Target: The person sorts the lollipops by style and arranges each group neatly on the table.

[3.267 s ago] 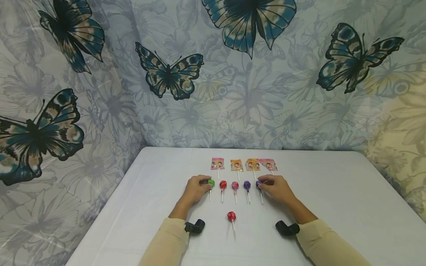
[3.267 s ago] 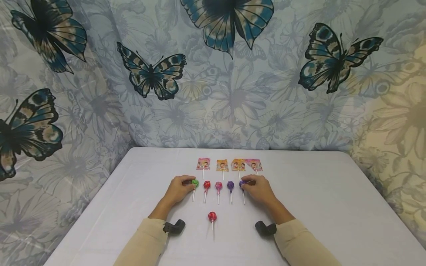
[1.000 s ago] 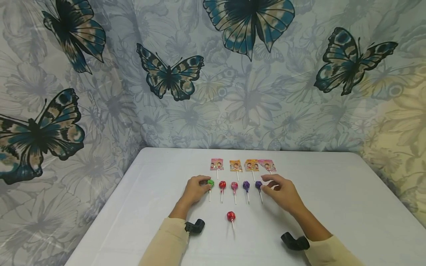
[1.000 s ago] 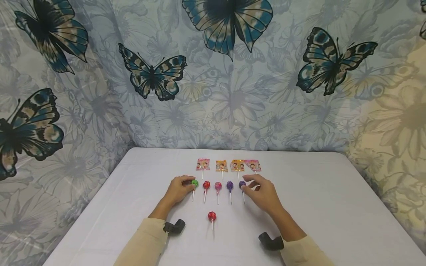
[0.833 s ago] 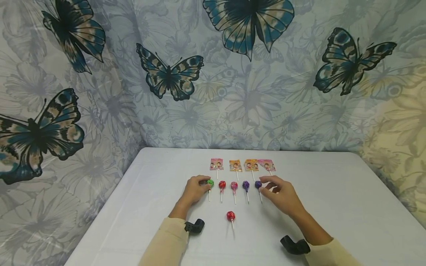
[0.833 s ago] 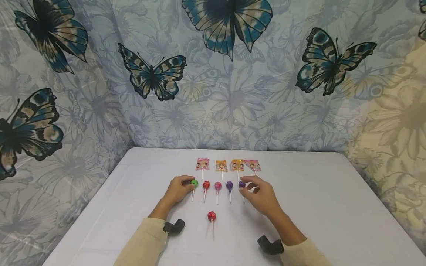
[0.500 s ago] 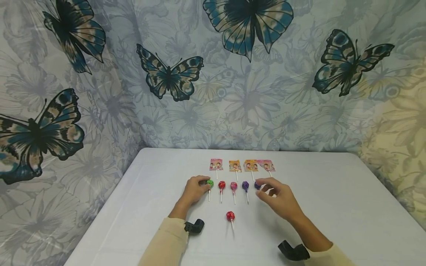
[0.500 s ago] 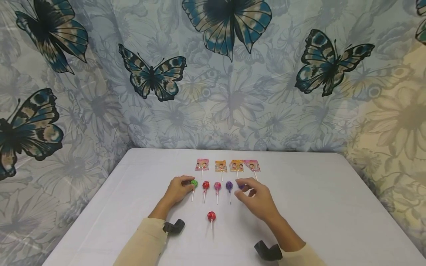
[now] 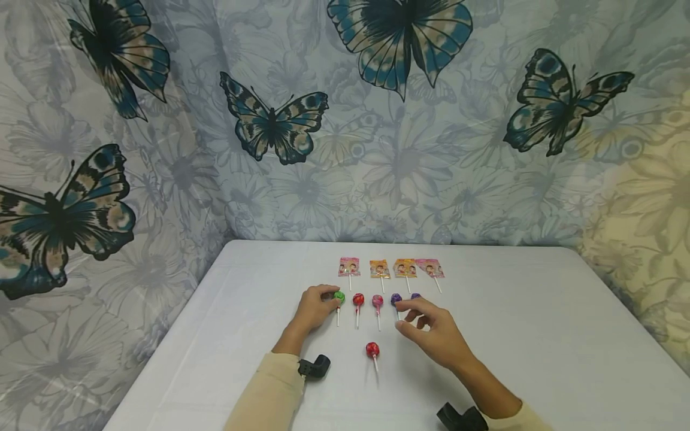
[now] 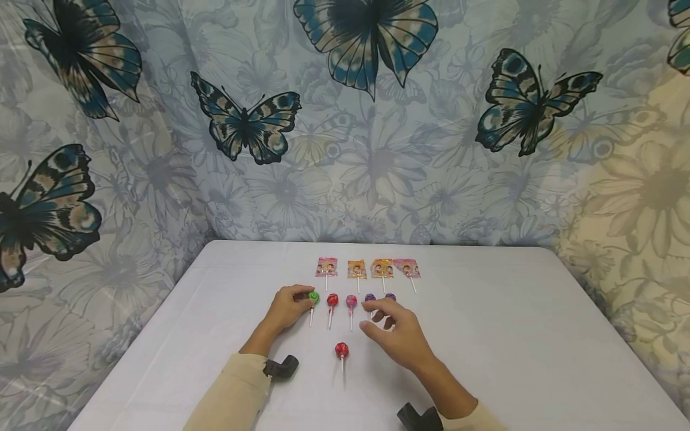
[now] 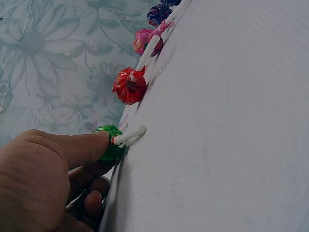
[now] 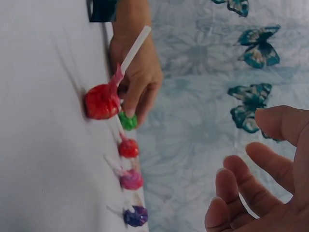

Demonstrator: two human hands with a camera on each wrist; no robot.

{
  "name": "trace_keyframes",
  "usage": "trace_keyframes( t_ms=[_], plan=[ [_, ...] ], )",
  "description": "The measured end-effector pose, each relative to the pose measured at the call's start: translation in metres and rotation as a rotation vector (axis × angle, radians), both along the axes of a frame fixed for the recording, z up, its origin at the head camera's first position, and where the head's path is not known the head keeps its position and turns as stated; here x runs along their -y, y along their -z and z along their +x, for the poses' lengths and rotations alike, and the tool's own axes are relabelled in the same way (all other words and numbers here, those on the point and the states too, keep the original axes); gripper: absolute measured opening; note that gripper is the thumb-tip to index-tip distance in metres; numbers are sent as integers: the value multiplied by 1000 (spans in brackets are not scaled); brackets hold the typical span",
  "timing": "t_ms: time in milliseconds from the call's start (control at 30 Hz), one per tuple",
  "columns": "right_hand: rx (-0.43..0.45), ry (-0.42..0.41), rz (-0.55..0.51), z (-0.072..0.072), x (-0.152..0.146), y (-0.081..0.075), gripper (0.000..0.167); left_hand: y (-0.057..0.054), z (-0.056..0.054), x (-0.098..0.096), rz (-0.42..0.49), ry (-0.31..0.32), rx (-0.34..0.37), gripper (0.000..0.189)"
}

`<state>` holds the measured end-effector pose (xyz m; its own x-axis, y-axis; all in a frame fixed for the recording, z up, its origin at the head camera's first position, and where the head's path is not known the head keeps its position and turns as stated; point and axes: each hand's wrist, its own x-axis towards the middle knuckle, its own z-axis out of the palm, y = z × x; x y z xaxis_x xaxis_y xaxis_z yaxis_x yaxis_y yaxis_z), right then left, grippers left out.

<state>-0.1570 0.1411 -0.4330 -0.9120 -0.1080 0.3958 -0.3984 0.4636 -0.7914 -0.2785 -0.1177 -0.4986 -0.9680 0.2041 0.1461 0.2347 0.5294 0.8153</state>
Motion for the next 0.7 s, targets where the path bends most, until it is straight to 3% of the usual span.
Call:
trace_keyframes(
  t_ms=[700],
  plan=[
    [45, -187, -19, -1, 29, 27, 25, -1, 0, 0, -1, -14, 9, 27]
  ],
)
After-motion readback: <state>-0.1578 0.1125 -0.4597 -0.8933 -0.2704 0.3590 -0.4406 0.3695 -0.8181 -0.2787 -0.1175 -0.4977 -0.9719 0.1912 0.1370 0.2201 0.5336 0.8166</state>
